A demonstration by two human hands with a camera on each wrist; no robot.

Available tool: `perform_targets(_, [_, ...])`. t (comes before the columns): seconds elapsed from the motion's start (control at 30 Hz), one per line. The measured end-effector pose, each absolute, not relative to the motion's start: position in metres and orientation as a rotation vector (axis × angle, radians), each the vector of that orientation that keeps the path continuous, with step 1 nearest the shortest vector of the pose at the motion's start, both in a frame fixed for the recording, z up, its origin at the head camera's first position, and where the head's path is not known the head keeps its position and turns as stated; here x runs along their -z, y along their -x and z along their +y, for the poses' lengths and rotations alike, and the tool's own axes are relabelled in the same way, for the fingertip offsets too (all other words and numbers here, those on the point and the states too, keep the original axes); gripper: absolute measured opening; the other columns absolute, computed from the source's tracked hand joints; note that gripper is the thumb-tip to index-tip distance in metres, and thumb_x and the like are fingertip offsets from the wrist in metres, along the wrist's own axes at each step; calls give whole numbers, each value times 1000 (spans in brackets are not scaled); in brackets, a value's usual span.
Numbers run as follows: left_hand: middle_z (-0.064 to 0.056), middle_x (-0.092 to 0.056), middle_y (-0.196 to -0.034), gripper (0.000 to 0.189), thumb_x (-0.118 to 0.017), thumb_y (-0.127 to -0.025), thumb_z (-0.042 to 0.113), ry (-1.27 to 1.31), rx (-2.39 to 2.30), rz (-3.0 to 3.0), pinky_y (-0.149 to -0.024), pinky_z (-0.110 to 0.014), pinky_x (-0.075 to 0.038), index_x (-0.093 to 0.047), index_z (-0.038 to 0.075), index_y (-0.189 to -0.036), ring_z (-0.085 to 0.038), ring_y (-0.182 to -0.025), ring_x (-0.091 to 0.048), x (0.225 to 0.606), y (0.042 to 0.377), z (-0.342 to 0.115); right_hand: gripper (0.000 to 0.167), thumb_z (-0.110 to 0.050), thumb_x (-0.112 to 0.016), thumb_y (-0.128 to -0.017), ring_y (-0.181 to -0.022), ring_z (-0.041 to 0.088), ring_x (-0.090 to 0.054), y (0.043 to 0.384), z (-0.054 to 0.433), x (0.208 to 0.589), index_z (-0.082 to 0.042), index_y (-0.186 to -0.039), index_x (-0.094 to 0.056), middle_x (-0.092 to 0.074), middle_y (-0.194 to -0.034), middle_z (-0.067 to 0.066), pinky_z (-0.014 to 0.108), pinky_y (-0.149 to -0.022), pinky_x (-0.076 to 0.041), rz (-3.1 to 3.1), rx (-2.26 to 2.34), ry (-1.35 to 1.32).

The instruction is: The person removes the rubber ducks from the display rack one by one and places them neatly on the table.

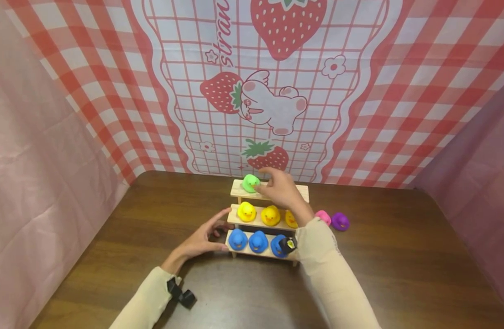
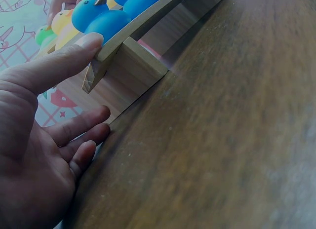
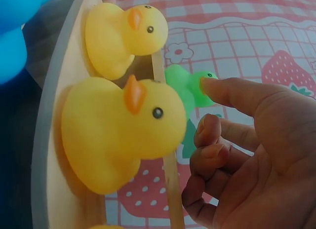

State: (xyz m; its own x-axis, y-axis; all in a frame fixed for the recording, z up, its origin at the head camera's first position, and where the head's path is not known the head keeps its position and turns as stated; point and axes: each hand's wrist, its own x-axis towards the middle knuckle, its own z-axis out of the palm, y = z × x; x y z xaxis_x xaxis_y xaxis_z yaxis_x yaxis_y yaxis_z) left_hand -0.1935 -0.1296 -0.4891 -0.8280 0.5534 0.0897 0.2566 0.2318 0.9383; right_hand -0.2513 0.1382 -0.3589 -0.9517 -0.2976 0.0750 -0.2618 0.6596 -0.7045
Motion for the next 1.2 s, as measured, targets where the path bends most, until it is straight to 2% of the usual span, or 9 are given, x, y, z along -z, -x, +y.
perform_targets(0.4, [-18,-62,-134,96,-81,-81,17,-771,-1627,2256,-95,-38,-41,-26,24,-159,-31,-117,-55,491,196,-130,53,-23,-72,-91,-50,12,-41,252,128,358,-6,-138,-57,-48,-58,-2,26,-50,-36,2819,1153,515])
perform_targets(0.63, [-17,-62,-134,96,-81,-81,17,-767,-1625,2255,-94,-37,-41,-26,24,-159,-29,-118,-55,491,196,-130,49,-22,-72,-90,-48,10,-39,253,126,359,-3,-134,-61,-46,-55,-4,25,-49,-35,2853,1114,549])
perform_targets(1.2, [-18,-61,-136,96,-81,-81,18,-757,-1624,2252,-95,-38,-41,-26,25,-159,-32,-120,-55,491,196,-130,47,-23,-72,-91,-52,13,-43,250,128,361,-5,-133,-61,-51,-60,0,26,-52,-37,2838,1170,484])
